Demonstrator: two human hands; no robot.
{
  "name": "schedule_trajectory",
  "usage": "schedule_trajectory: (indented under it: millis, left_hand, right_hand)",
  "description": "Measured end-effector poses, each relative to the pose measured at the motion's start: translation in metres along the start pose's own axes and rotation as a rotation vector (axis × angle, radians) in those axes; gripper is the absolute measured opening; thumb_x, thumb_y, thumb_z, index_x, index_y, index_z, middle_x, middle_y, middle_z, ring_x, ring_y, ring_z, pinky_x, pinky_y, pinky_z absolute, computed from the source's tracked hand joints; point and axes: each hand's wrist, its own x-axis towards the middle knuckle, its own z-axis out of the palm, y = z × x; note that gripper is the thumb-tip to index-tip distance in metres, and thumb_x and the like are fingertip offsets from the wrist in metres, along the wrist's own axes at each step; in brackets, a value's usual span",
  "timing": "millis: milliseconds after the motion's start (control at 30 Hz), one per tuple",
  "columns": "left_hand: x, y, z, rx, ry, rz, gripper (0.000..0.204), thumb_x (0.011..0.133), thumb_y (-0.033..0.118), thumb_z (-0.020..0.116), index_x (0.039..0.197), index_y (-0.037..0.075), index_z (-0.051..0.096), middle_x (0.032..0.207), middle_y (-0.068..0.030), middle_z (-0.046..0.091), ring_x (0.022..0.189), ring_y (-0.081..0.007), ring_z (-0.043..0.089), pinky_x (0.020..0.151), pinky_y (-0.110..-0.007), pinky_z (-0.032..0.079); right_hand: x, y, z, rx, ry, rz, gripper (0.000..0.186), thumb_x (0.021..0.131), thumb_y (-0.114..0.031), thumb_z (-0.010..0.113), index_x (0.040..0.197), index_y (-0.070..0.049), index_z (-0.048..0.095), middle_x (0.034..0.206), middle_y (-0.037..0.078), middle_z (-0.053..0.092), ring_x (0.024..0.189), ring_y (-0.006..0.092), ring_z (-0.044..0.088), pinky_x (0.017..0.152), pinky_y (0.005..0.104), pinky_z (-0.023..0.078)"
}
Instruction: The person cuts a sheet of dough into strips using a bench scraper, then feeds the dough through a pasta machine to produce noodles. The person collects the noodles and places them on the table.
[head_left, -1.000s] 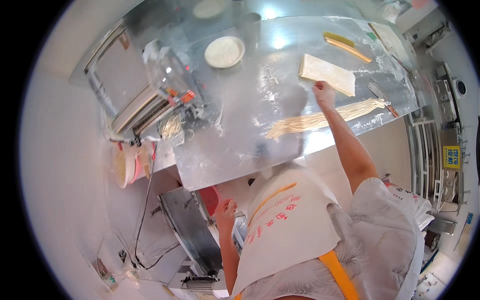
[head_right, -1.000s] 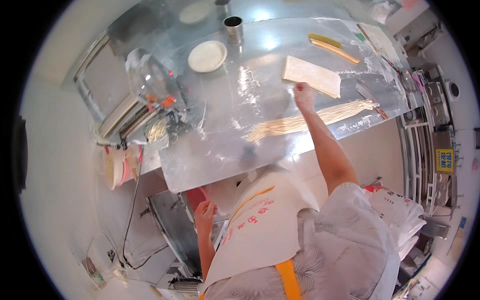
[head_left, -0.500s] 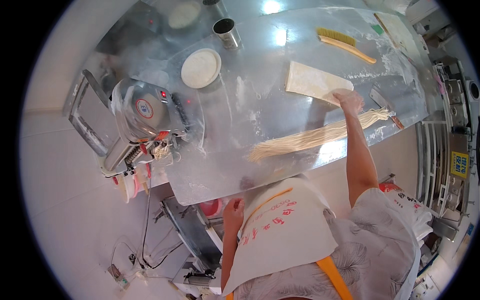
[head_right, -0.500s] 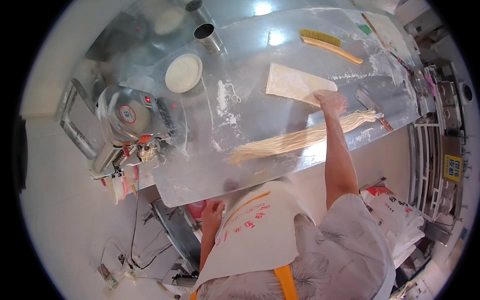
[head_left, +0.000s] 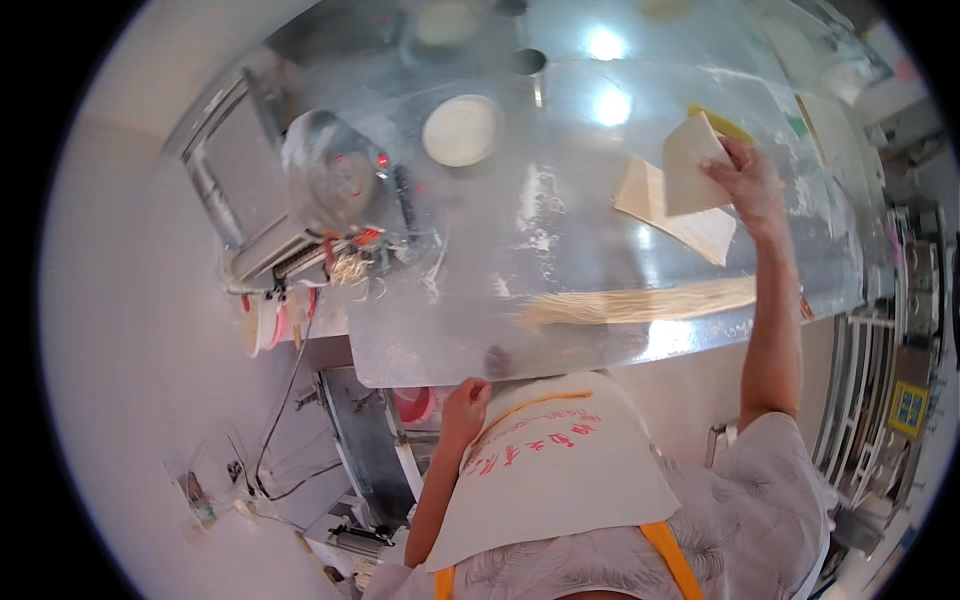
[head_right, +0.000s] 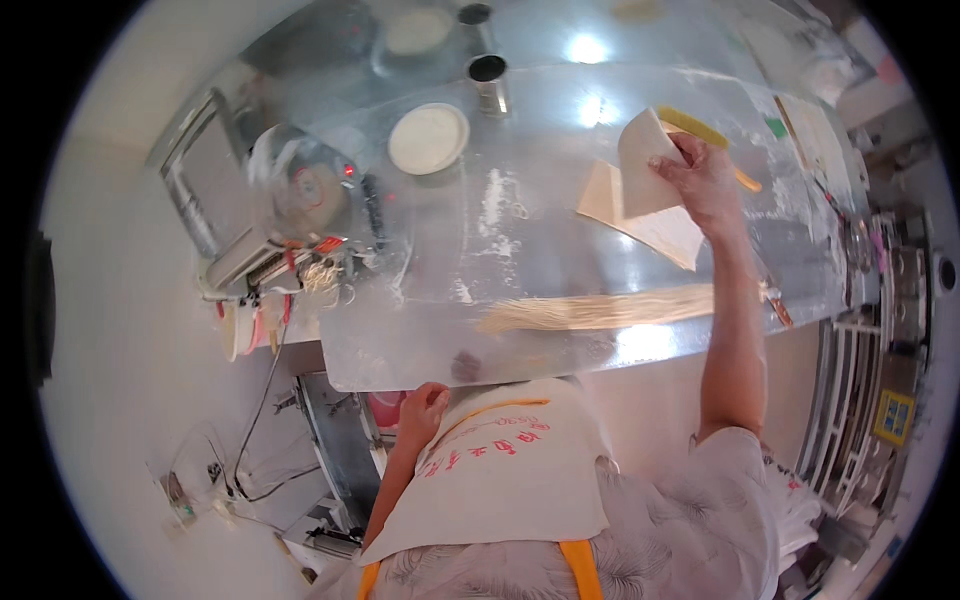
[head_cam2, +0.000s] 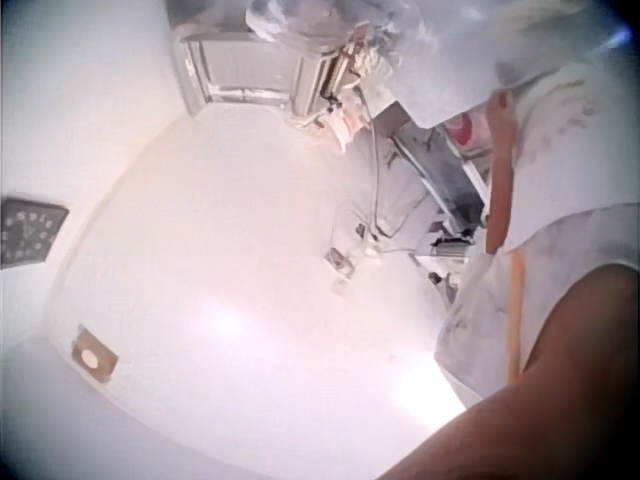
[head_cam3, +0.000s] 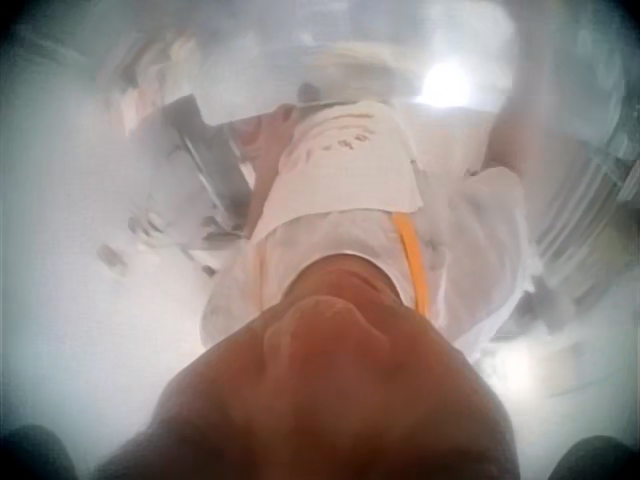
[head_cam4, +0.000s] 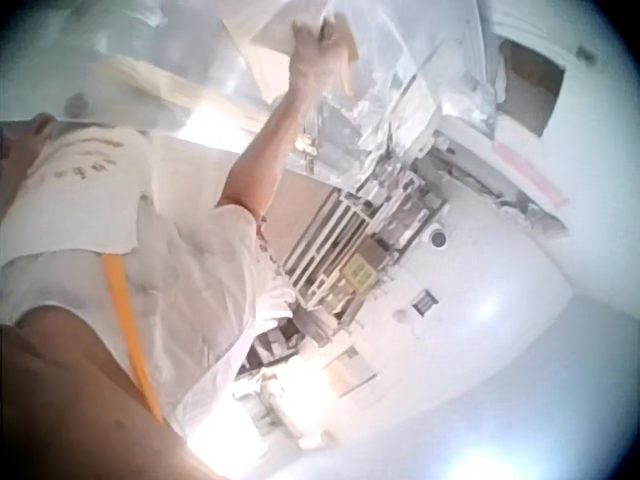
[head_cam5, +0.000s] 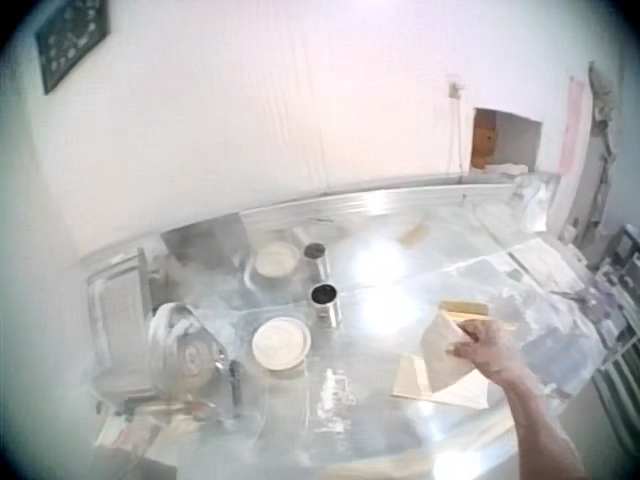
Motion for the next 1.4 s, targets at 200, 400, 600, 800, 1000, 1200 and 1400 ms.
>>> schedule_trajectory:
  millis: [200, 400, 600, 800, 1000, 1200, 1400]
  left_hand:
    - [0.005, -0.037, -0.04, -0.042, 0.042, 0.068, 0.021, 0.097, 0.018, 0.066, 0.11, 0.002, 0.069, 0.099, -0.017, 0.073, 0.092, -0.03, 0.072, 0.083, -0.04, 0.056]
    - [0.009, -0.068, -0.134, -0.172, 0.058, 0.143, 0.021, 0.097, 0.017, 0.066, 0.111, 0.001, 0.069, 0.1, -0.0168, 0.073, 0.092, -0.0298, 0.072, 0.083, -0.039, 0.056]
    - [0.017, -0.109, -0.232, -0.265, 0.129, 0.191, 0.022, 0.1, 0.019, 0.066, 0.114, 0.002, 0.069, 0.095, -0.012, 0.075, 0.085, -0.0197, 0.07, 0.079, -0.033, 0.056]
    - [0.016, -0.16, -0.265, -0.305, 0.162, 0.15, 0.022, 0.1, 0.02, 0.067, 0.113, 0.003, 0.069, 0.09, -0.0093, 0.073, 0.08, -0.0154, 0.068, 0.076, -0.032, 0.054]
    - [0.01, -0.195, -0.26, -0.383, 0.154, 0.12, 0.023, 0.099, 0.021, 0.068, 0.112, 0.002, 0.07, 0.088, -0.0095, 0.074, 0.08, -0.0157, 0.068, 0.076, -0.032, 0.054]
    - [0.013, -0.214, -0.25, -0.382, 0.187, 0.135, 0.021, 0.098, 0.019, 0.069, 0.11, 0.001, 0.071, 0.089, -0.013, 0.075, 0.08, -0.0175, 0.071, 0.074, -0.034, 0.055]
    - [0.014, -0.217, -0.251, -0.424, 0.184, 0.087, 0.019, 0.098, 0.018, 0.067, 0.104, 0.001, 0.071, 0.091, -0.0168, 0.074, 0.084, -0.0284, 0.073, 0.076, -0.038, 0.056]
  right_hand:
    - [-0.016, -0.189, 0.059, -0.342, -0.127, -0.206, 0.041, 0.091, -0.015, 0.075, 0.126, 0.005, 0.066, 0.106, 0.008, 0.072, 0.096, 0.0119, 0.066, 0.087, 0.0267, 0.051]
    - [-0.002, -0.341, 0.154, -0.576, -0.111, -0.606, 0.053, 0.093, -0.037, 0.075, 0.133, -0.002, 0.065, 0.109, 0.008, 0.072, 0.098, 0.0161, 0.068, 0.096, 0.0315, 0.049]
    - [-0.012, -0.461, 0.314, -0.579, -0.163, -0.783, 0.049, 0.09, -0.028, 0.076, 0.129, 0.0, 0.066, 0.111, 0.009, 0.071, 0.103, 0.0185, 0.067, 0.094, 0.0334, 0.051]
    - [-0.01, -0.487, 0.458, -0.487, -0.402, -0.754, 0.034, 0.089, -0.014, 0.076, 0.118, 0.004, 0.073, 0.101, 0.009, 0.076, 0.093, 0.0165, 0.067, 0.086, 0.0319, 0.052]
    - [0.027, -0.479, 0.522, -0.634, -0.578, -0.791, 0.038, 0.088, -0.018, 0.076, 0.12, 0.001, 0.073, 0.104, 0.011, 0.076, 0.097, 0.019, 0.067, 0.09, 0.0346, 0.052]
    - [0.082, -0.487, 0.548, -0.806, -0.623, -0.817, 0.044, 0.086, -0.026, 0.076, 0.121, 0.0, 0.073, 0.109, 0.012, 0.076, 0.102, 0.0217, 0.067, 0.092, 0.0384, 0.052]
    - [0.116, -0.469, 0.575, -0.93, -0.636, -0.841, 0.045, 0.085, -0.026, 0.076, 0.122, 0.0, 0.072, 0.111, 0.012, 0.076, 0.103, 0.0231, 0.067, 0.092, 0.0395, 0.052]
